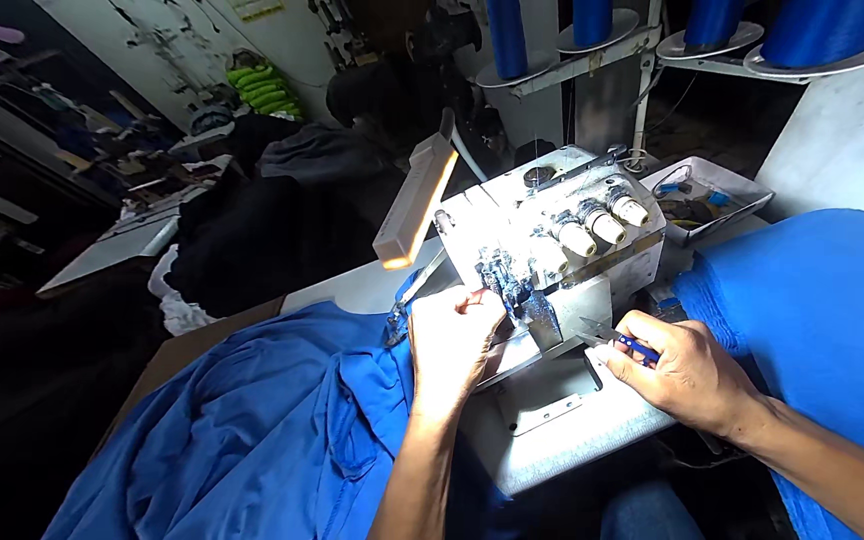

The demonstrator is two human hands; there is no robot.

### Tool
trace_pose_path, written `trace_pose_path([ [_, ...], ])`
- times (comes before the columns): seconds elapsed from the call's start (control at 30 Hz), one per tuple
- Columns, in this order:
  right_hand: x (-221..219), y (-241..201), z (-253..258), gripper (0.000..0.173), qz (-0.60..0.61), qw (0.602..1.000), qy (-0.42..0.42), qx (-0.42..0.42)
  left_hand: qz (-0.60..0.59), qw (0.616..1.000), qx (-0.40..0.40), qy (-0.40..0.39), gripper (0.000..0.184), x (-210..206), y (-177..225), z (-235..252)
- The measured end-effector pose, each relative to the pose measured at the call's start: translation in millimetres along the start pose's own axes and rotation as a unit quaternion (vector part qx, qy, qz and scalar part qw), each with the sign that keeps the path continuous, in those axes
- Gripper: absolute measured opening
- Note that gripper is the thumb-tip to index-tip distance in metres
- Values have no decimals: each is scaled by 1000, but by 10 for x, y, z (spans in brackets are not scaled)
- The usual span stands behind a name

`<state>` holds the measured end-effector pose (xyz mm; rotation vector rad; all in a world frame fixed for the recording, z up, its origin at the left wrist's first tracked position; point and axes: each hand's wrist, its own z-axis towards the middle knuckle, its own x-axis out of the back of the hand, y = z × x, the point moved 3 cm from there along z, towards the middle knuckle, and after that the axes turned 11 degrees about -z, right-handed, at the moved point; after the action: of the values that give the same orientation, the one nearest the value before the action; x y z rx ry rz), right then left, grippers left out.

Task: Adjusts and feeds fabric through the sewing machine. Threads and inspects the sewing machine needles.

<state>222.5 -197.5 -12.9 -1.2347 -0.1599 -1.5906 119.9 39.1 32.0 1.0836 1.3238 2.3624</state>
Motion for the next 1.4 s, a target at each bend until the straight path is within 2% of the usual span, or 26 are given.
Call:
trace_pose_path([
  [0.13,-2,-7,-1,18,0,1000,-3,3,15,1000,2,12,30,-12,11,-12],
  [0.27,-11,0,-3,18,-3,1000,-2,2,19,1000,7,-2,28,10,0,1],
  [0.47,-19,-4,5,18,-7,1000,-6,3,-2,1000,22,22,27,-34,19,-18],
  [0.73,-15,19,3,19,-12,1000,-5,-3,49,998,18,24,36,-12,61,-43],
  [0.8,-6,24,6,19,-14,1000,-4,-7,55,998,31,28,36,-23,66,-54],
  [0.97,-51,8,15,19,-15,1000,-7,6,16,1000,4,18,28,-22,33,-37],
  [1.13,-19,34,-5,18,-17,1000,-10,-2,47,999,7,25,29,-30,66,-28],
  [1.4,-42,11,-1,20,-24,1000,-17,0,26,999,12,19,24,-28,33,-18],
])
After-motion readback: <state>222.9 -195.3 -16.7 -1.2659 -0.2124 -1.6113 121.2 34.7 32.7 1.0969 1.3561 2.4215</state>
